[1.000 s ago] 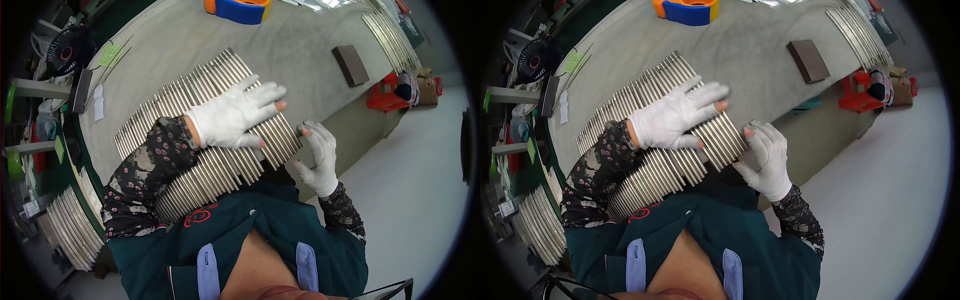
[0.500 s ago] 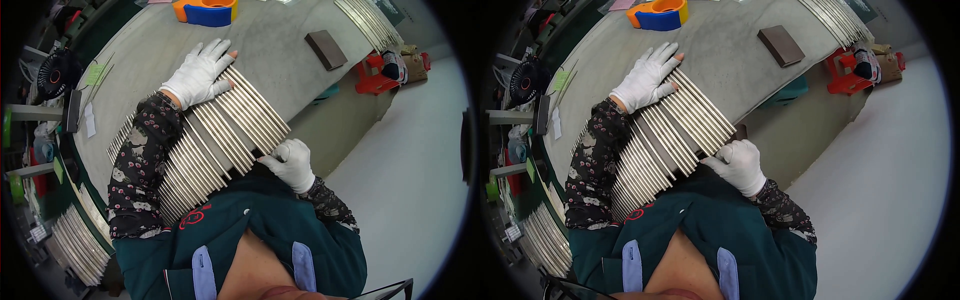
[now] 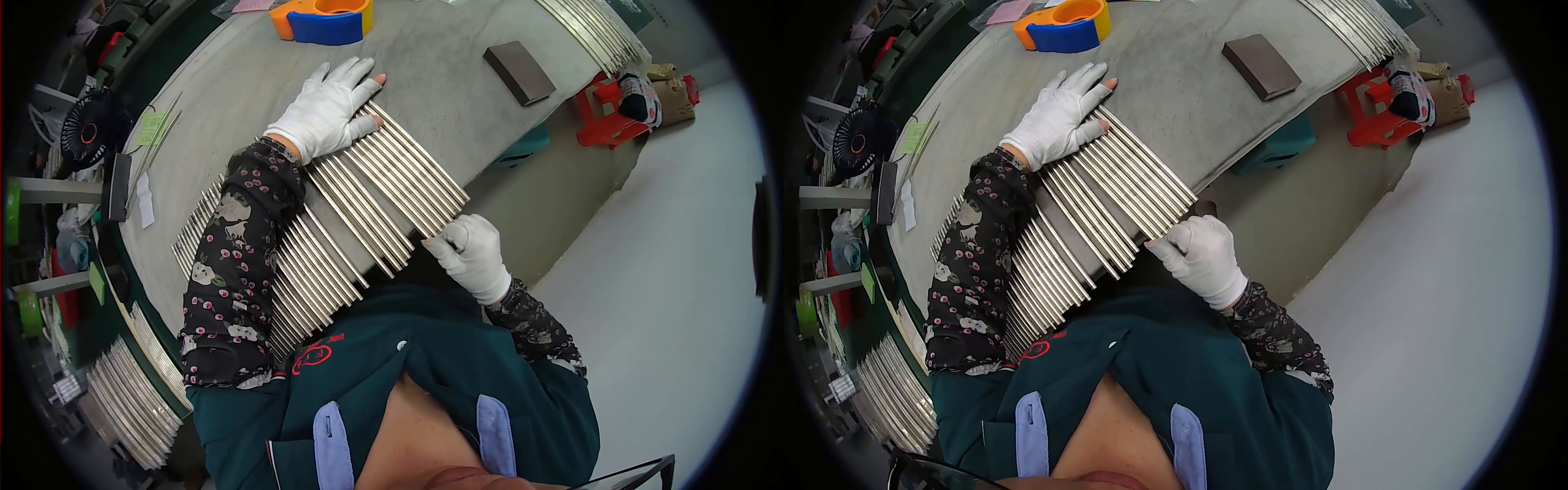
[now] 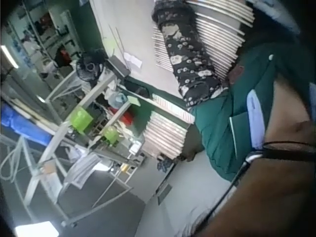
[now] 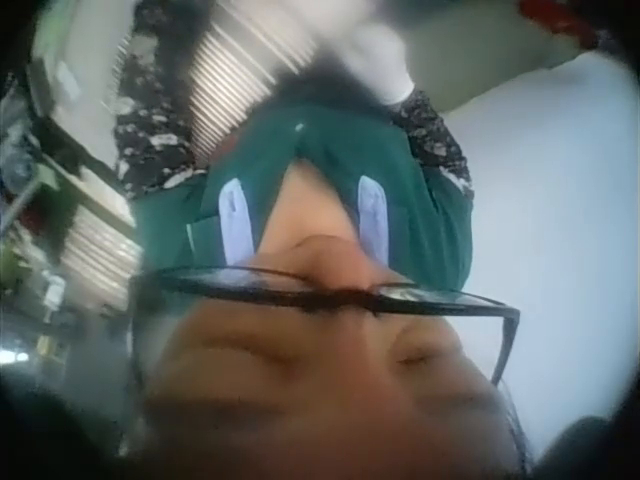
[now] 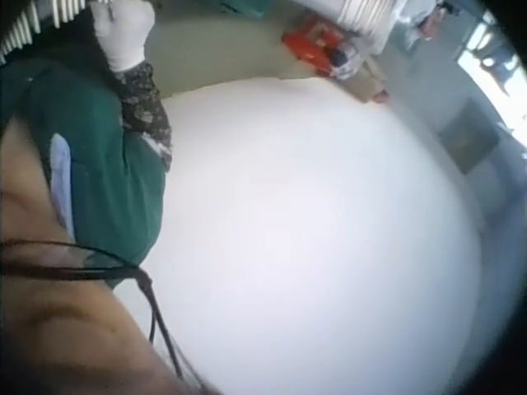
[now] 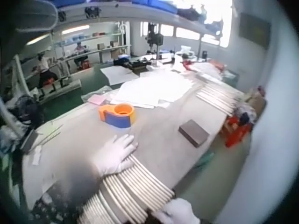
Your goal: Polishing the ends of a bundle of thin metal rods using an abrasive sanding block.
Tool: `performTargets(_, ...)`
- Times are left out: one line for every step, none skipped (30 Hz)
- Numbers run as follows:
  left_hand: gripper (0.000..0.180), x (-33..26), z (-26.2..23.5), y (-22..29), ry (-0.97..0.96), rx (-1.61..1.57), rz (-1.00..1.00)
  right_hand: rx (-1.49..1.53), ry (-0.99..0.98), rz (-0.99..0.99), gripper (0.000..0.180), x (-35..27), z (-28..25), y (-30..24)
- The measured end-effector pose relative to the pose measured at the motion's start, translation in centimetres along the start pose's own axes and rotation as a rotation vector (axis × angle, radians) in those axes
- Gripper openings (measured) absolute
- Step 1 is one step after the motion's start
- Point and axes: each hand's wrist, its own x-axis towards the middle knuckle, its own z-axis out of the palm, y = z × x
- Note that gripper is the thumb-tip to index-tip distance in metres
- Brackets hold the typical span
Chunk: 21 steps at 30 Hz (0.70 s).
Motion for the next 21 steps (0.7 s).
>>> performTargets(0.067, 0.1, 0.0, 0.0, -0.002, -0.006, -0.008, 0.006, -0.017, 0.017, 0.027, -0.1, 0.1, 0.2)
performTargets(0.067, 0.2, 0.0, 0.1, 0.0, -0.006, -0.005, 0.011, -0.033, 0.034, 0.027, -0.1, 0.1, 0.3)
performTargets(0.067, 0.2, 0.0, 0.1, 0.001, -0.001, -0.003, 0.013, -0.034, 0.031, 0.027, -0.1, 0.1, 0.2)
performTargets(0.067, 0.1, 0.0, 0.1, 0.003, 0.004, -0.002, 0.02, -0.03, 0.023, 0.026, 0.0, 0.0, 0.2)
performTargets(0.067, 0.0, 0.0, 0.1, 0.004, 0.006, -0.005, 0.028, -0.026, 0.016, 0.026, 0.0, -0.1, 0.1)
performTargets(0.067, 0.1, 0.1, 0.1, 0.012, 0.008, 0.002, 0.027, -0.025, 0.015, 0.026, 0.0, -0.4, 0.3)
performTargets(0.067, 0.0, 0.1, 0.1, 0.02, 0.01, 0.01, -0.018, -0.015, 0.004, 0.025, 0.0, -1.0, 0.6)
performTargets(0.067, 0.0, 0.1, 0.1, 0.021, 0.01, 0.01, -0.064, -0.005, -0.007, 0.025, 0.0, -1.6, 0.9)
performTargets(0.067, -0.1, 0.1, 0.1, 0.02, 0.013, 0.011, -0.072, 0.018, 0.006, 0.024, 0.4, -2.5, 1.0)
performTargets(0.067, -0.2, 0.0, 0.2, 0.019, 0.015, 0.011, -0.08, 0.059, 0.048, 0.023, 0.9, -3.3, 1.1)
performTargets(0.067, -0.4, -0.1, 0.2, 0.018, 0.013, 0.012, -0.106, 0.113, 0.052, 0.022, 1.3, -3.8, 1.6)
performTargets(0.067, -0.4, 0.0, 0.2, 0.017, 0.017, 0.015, -0.136, 0.17, 0.06, 0.021, 1.8, -4.4, 2.3)
performTargets(0.066, -0.4, -0.1, 0.1, 0.017, 0.022, 0.016, -0.177, 0.233, 0.102, 0.019, 2.5, -5.0, 2.8)
performTargets(0.066, -0.4, -0.3, 0.1, 0.017, 0.022, 0.019, -0.216, 0.295, 0.143, 0.018, 3.5, -5.6, 3.3)
performTargets(0.064, -0.5, -0.4, 0.2, 0.009, 0.021, 0.013, -0.299, 0.345, 0.077, 0.018, 4.9, -6.0, 4.0)
performTargets(0.063, -0.6, -0.6, 0.2, 0.002, 0.02, 0.008, -0.383, 0.394, 0.011, 0.023, 6.5, -6.4, 4.9)
performTargets(0.063, -0.7, -0.6, 0.2, -0.01, 0.021, 0.005, -0.489, 0.391, -0.014, 0.035, 7.9, -6.6, 5.9)
performTargets(0.063, -0.7, -0.6, 0.3, -0.011, 0.023, 0.006, -0.596, 0.388, -0.04, 0.049, 9.3, -6.6, 6.8)
performTargets(0.06, -0.7, -0.7, 0.5, 0.013, 0.065, 0.002, -0.596, 0.391, -0.039, 0.049, 10.6, -6.6, 7.6)
performTargets(0.058, -0.8, -0.7, 0.7, 0.036, 0.108, -0.004, -0.755, 0.343, 0.028, 0.059, 11.7, -6.4, 8.4)
performTargets(0.058, -0.8, -1.1, 1.2, 0.035, 0.112, -0.008, -0.91, 0.29, 0.094, 0.069, 12.8, -6.2, 9.1)
